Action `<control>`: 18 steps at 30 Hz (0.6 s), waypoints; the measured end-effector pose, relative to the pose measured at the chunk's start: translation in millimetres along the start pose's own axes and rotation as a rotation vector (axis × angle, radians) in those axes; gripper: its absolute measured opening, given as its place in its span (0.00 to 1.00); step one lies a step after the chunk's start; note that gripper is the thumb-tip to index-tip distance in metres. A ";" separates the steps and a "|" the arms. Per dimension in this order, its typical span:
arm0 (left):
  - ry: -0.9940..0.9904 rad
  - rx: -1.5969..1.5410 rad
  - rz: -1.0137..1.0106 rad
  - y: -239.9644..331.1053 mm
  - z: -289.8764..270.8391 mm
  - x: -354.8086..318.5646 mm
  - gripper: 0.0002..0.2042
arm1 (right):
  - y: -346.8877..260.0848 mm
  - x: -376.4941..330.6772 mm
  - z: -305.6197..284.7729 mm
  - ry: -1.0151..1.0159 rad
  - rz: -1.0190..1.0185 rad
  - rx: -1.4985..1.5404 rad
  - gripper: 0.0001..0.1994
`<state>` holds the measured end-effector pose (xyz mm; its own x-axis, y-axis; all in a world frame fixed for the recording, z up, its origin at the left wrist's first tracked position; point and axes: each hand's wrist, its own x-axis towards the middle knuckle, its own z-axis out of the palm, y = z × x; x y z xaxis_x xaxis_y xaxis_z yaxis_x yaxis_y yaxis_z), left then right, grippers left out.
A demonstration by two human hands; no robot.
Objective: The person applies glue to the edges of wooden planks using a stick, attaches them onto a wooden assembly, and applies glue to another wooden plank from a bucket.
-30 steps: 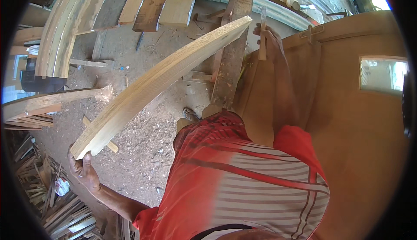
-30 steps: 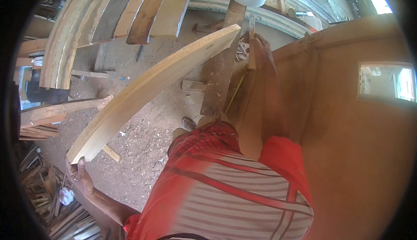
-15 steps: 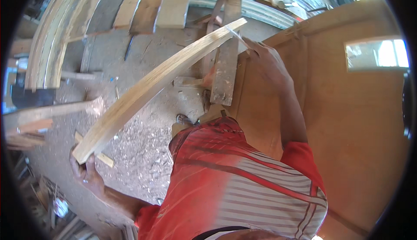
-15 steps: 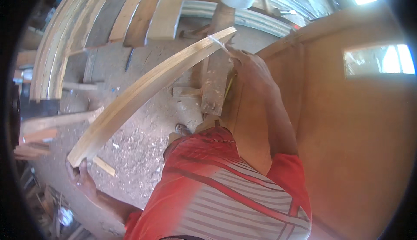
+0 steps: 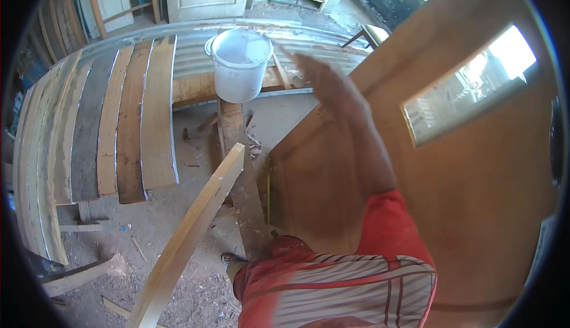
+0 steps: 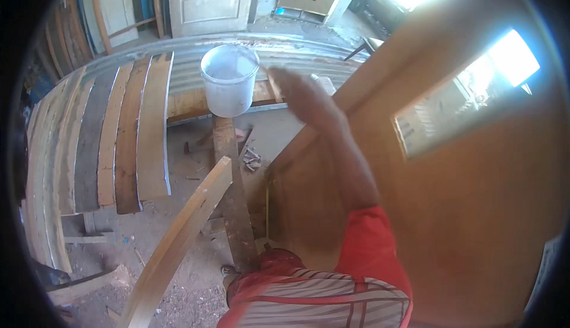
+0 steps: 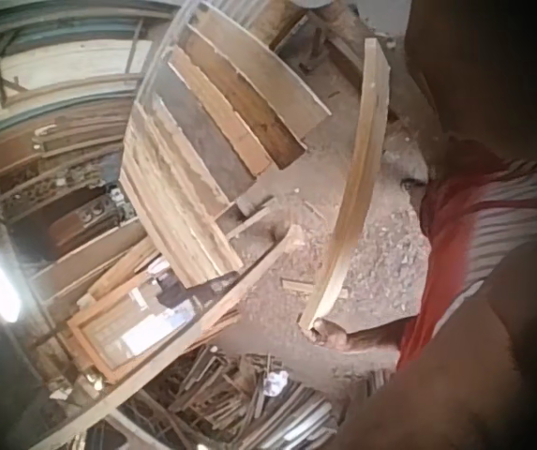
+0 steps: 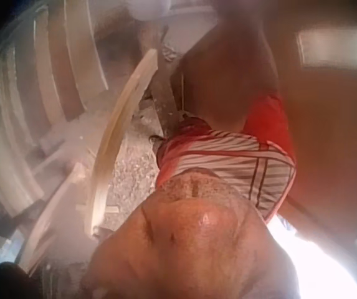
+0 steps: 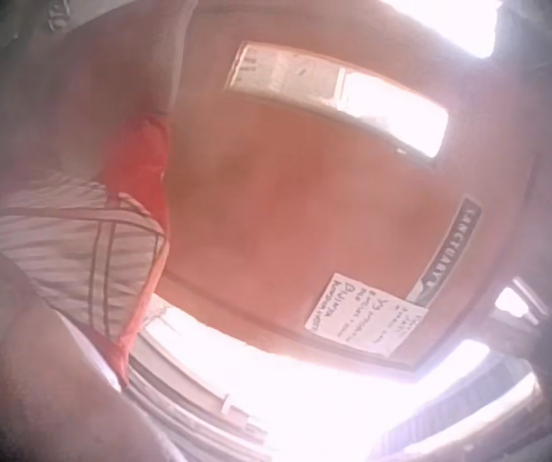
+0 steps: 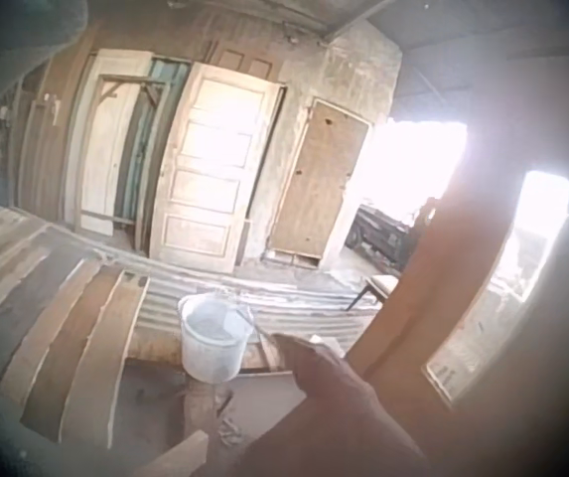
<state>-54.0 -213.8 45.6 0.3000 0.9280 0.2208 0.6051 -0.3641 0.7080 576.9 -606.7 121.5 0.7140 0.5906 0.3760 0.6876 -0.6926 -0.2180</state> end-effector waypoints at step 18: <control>0.099 0.170 0.000 49.6 -63.7 -40.9 0.14 | 76.2 218.0 200.2 -0.598 -0.300 -0.483 0.08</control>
<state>-83.2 -264.7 114.4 0.2308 0.9283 0.2915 0.7238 -0.3641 0.5861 811.3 -447.8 6.5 0.5527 0.8048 -0.2165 0.8251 -0.4919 0.2780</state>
